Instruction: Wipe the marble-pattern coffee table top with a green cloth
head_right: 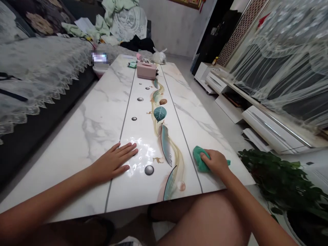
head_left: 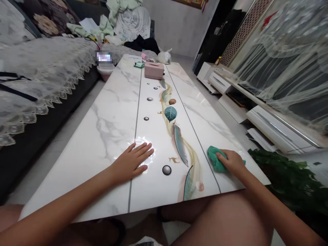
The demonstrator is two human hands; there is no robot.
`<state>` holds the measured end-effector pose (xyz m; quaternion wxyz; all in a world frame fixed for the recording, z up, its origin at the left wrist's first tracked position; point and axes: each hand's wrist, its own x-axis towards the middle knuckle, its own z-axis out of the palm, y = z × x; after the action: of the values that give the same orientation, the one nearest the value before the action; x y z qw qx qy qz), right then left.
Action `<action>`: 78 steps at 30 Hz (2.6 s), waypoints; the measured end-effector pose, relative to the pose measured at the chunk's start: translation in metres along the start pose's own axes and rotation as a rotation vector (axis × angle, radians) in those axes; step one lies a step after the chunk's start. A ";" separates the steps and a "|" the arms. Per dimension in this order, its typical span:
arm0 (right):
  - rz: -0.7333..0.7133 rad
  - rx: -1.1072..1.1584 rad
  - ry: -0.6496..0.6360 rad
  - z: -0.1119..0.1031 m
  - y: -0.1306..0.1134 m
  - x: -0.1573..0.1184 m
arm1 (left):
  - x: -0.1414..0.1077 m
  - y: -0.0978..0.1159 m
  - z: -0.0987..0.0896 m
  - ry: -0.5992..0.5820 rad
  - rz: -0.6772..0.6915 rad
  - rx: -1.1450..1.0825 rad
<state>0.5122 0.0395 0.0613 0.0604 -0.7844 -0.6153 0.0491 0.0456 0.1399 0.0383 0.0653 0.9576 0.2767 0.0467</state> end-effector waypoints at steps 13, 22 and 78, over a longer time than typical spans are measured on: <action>-0.072 0.067 0.011 0.003 0.000 -0.066 | -0.001 0.001 0.004 -0.001 -0.011 -0.006; -0.070 0.106 0.095 0.007 0.000 -0.065 | 0.000 0.002 0.005 0.020 -0.013 -0.009; -0.027 0.109 0.178 0.013 0.002 -0.064 | 0.001 0.000 -0.009 -0.078 -0.011 -0.005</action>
<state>0.4971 -0.0227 0.0484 0.1583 -0.7728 -0.6145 0.0117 0.0453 0.1408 0.0476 0.0785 0.9570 0.2791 0.0094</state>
